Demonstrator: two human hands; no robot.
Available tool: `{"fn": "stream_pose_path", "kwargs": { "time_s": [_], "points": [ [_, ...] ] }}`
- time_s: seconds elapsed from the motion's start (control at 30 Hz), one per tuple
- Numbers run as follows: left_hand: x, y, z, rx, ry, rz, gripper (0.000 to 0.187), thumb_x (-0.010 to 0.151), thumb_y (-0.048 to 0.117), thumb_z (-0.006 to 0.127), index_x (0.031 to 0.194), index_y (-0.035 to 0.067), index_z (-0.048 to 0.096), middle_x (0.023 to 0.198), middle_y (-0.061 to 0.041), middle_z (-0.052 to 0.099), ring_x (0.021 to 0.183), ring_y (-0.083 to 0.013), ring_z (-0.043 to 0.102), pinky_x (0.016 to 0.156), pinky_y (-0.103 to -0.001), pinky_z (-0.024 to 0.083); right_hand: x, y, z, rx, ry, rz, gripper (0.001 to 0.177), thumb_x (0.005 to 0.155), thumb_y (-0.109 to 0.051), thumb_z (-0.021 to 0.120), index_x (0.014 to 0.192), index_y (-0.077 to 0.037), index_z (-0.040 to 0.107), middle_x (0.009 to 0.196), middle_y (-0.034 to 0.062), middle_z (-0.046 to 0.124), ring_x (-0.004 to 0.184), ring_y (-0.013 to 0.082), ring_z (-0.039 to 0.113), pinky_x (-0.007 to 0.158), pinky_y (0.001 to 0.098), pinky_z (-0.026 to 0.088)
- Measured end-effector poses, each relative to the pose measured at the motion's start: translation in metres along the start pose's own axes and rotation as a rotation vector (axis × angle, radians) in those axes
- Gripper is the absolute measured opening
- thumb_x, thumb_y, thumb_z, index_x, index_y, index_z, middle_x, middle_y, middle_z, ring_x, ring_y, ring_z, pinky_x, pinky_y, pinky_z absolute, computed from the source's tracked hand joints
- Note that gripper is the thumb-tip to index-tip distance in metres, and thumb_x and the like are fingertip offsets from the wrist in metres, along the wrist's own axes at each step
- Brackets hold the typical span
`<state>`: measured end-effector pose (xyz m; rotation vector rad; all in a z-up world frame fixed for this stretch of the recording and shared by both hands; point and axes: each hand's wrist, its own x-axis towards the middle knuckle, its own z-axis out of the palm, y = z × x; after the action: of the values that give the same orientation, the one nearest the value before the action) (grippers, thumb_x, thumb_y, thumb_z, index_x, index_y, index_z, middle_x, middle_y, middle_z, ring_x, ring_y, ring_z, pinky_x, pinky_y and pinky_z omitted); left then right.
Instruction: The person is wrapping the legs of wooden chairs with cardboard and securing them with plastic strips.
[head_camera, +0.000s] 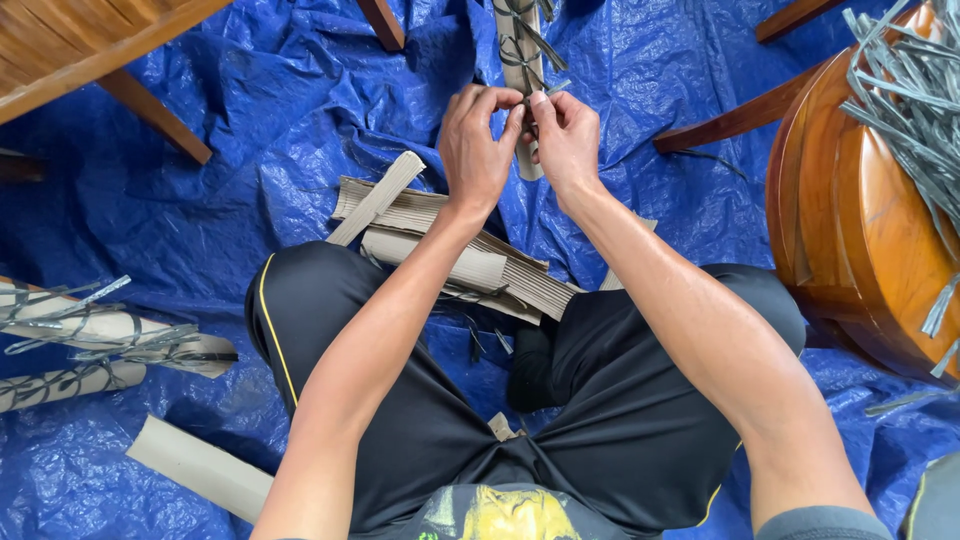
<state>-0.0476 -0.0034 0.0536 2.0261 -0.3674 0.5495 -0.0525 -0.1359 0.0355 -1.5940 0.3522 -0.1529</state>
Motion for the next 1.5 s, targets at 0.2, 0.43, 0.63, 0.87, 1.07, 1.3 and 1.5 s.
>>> {"fn": "stream_pose_path", "kwargs": {
  "time_s": [0.2,0.43,0.63,0.87,1.07,1.3,1.5],
  "points": [
    [0.001,-0.008,0.008,-0.077,-0.042,-0.088,0.010,0.089,0.015,0.076,0.091,0.008,0.069,0.091,-0.004,0.067,0.087,-0.0218,0.068,0.078,-0.037,0.052,-0.004,-0.015,0.000,-0.091,-0.002,0.019,0.027,0.104,-0.026,0.059,0.089,-0.004,0.069,0.080,0.0013,0.072,0.062,0.0049,0.066,0.046,0.0224,0.048],
    [0.006,-0.031,0.020,-0.154,0.043,-0.140,0.008,0.093,0.011,0.070,0.094,0.004,0.066,0.090,-0.008,0.064,0.079,-0.0219,0.068,0.073,-0.036,0.054,0.007,-0.004,-0.012,-0.190,0.117,0.029,0.026,0.102,-0.022,0.059,0.090,-0.002,0.069,0.081,0.0051,0.076,0.058,0.0069,0.066,0.047,0.0267,0.050],
    [0.006,-0.040,0.025,-0.180,0.051,-0.192,0.008,0.095,0.011,0.070,0.093,0.005,0.065,0.091,-0.006,0.063,0.074,-0.0186,0.067,0.068,-0.034,0.054,0.006,-0.009,-0.012,-0.256,0.168,0.007,0.026,0.101,-0.020,0.058,0.089,0.000,0.069,0.079,0.0072,0.076,0.057,0.0084,0.067,0.055,0.0283,0.055],
    [0.009,-0.061,0.016,-0.369,0.060,-0.230,0.006,0.098,0.009,0.068,0.101,0.005,0.065,0.089,-0.005,0.071,0.078,-0.0149,0.070,0.065,-0.027,0.054,0.005,-0.006,-0.020,-0.309,0.190,-0.129,0.020,0.099,-0.020,0.066,0.103,0.000,0.063,0.087,0.0088,0.073,0.072,0.0159,0.069,0.066,0.0323,0.056],
    [-0.027,-0.144,0.019,-0.204,0.064,-0.300,0.009,0.092,0.008,0.067,0.100,0.006,0.066,0.089,-0.005,0.073,0.078,-0.0172,0.072,0.074,-0.031,0.058,-0.025,-0.063,-0.029,-0.561,0.162,-0.799,0.030,0.099,-0.008,0.075,0.116,0.004,0.053,0.104,0.0196,0.063,0.095,0.0304,0.065,0.082,0.0381,0.055],
    [-0.150,-0.255,0.011,0.306,-0.261,-0.662,0.008,0.086,0.024,0.068,0.088,0.017,0.072,0.098,-0.011,0.075,0.100,-0.0355,0.069,0.085,-0.049,0.054,-0.061,-0.103,-0.039,-0.530,-0.457,-0.629,0.010,0.113,-0.003,0.061,0.106,0.003,0.065,0.093,0.0097,0.072,0.087,0.0214,0.075,0.071,0.0323,0.055],
    [-0.248,-0.267,-0.020,0.466,-0.293,-0.869,0.016,0.078,0.029,0.074,0.082,0.014,0.079,0.102,-0.015,0.075,0.103,-0.0341,0.068,0.086,-0.046,0.055,-0.077,-0.111,-0.031,-0.701,-0.594,-0.704,0.009,0.108,-0.006,0.068,0.108,0.002,0.064,0.090,0.0138,0.071,0.079,0.0256,0.072,0.069,0.0348,0.055]
  ]
}}
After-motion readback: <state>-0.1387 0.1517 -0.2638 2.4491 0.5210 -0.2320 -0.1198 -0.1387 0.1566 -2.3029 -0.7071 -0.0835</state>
